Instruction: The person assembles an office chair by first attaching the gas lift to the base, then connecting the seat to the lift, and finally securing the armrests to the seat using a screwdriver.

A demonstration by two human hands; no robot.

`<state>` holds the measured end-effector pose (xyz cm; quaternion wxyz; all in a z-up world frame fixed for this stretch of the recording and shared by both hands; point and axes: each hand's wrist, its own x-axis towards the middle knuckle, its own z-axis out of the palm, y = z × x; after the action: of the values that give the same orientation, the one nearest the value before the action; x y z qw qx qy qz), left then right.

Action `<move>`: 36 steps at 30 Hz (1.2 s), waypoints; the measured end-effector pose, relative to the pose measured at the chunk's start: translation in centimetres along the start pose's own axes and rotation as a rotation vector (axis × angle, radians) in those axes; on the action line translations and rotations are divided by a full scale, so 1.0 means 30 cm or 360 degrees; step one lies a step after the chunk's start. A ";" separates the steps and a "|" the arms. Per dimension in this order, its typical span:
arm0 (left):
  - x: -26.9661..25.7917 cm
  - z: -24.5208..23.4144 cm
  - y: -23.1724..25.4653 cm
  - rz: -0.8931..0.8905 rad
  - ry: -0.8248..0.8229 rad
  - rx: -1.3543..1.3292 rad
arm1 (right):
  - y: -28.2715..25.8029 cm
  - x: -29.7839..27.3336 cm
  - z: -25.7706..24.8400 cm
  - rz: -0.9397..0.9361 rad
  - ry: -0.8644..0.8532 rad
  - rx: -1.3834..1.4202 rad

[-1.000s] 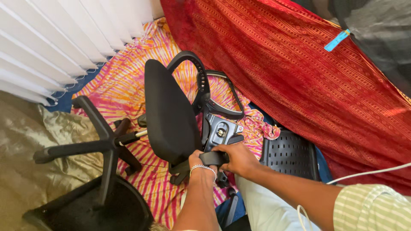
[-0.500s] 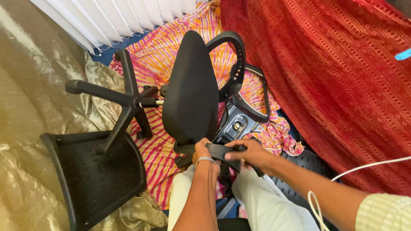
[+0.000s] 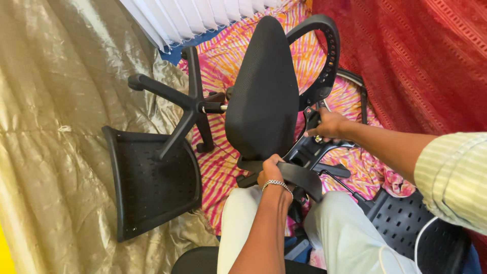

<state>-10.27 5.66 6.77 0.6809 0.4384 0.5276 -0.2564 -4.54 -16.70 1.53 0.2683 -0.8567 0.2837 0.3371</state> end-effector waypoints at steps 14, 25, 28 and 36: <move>-0.021 -0.098 -0.028 -0.0007 -0.0060 0.0085 | 0.165 0.053 0.063 -0.0033 0.0380 -0.0075; -0.023 -0.090 -0.046 0.0002 0.0031 0.0099 | 0.327 0.023 0.078 0.0117 0.0418 0.0009; 0.001 -0.096 -0.055 0.0017 0.0042 0.0077 | 0.397 -0.007 0.089 0.0235 0.0404 0.0146; 0.015 -0.057 -0.049 -0.0042 0.0050 0.0059 | 0.379 -0.065 0.091 0.0455 0.0421 0.0323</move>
<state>-12.18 6.48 5.76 0.6607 0.4481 0.5392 -0.2682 -14.47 -22.23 -1.82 0.2631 -0.8131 0.4676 0.2260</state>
